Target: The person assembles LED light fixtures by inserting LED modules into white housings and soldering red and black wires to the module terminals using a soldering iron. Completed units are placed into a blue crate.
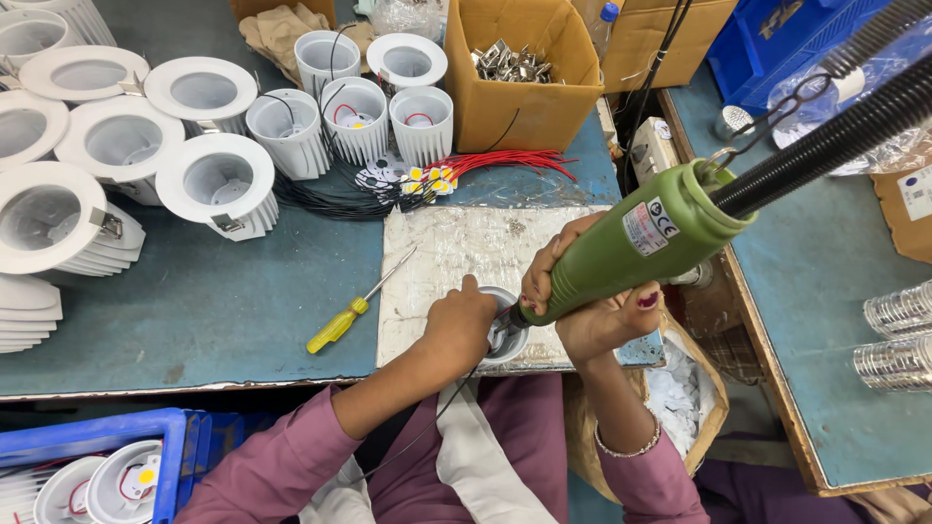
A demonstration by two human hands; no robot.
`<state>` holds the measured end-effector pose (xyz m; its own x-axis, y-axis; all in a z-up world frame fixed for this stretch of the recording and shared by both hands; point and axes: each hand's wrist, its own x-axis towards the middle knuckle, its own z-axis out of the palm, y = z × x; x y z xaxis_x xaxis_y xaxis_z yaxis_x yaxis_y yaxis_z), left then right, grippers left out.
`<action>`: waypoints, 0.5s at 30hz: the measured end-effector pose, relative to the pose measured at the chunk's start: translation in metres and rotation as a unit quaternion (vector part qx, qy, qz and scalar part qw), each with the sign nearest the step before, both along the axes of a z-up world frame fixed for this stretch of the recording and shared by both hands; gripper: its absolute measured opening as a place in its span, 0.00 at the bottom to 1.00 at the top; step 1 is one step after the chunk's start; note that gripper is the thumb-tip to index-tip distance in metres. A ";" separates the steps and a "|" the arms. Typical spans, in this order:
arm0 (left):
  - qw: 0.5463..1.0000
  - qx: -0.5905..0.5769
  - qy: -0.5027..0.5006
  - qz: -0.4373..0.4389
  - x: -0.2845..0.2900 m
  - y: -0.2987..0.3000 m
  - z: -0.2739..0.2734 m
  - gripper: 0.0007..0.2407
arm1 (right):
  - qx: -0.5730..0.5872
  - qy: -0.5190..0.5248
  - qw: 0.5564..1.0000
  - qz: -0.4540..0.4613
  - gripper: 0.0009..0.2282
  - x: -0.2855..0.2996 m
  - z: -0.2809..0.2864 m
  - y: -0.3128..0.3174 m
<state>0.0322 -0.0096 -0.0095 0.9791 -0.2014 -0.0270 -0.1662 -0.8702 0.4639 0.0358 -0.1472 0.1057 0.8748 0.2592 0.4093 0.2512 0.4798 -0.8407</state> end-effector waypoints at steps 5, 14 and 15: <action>1.000 -0.001 -0.025 -0.001 -0.001 0.000 -0.003 0.11 | -0.001 -0.009 1.000 -0.014 0.42 -0.001 -0.001 0.000; 1.000 0.004 -0.010 -0.022 -0.004 0.006 0.010 0.15 | 0.077 -0.029 0.994 -0.072 0.38 0.012 0.017 -0.027; 1.000 0.014 -0.005 -0.026 -0.002 0.007 0.012 0.16 | 0.082 -0.040 0.993 -0.078 0.38 0.012 0.020 -0.035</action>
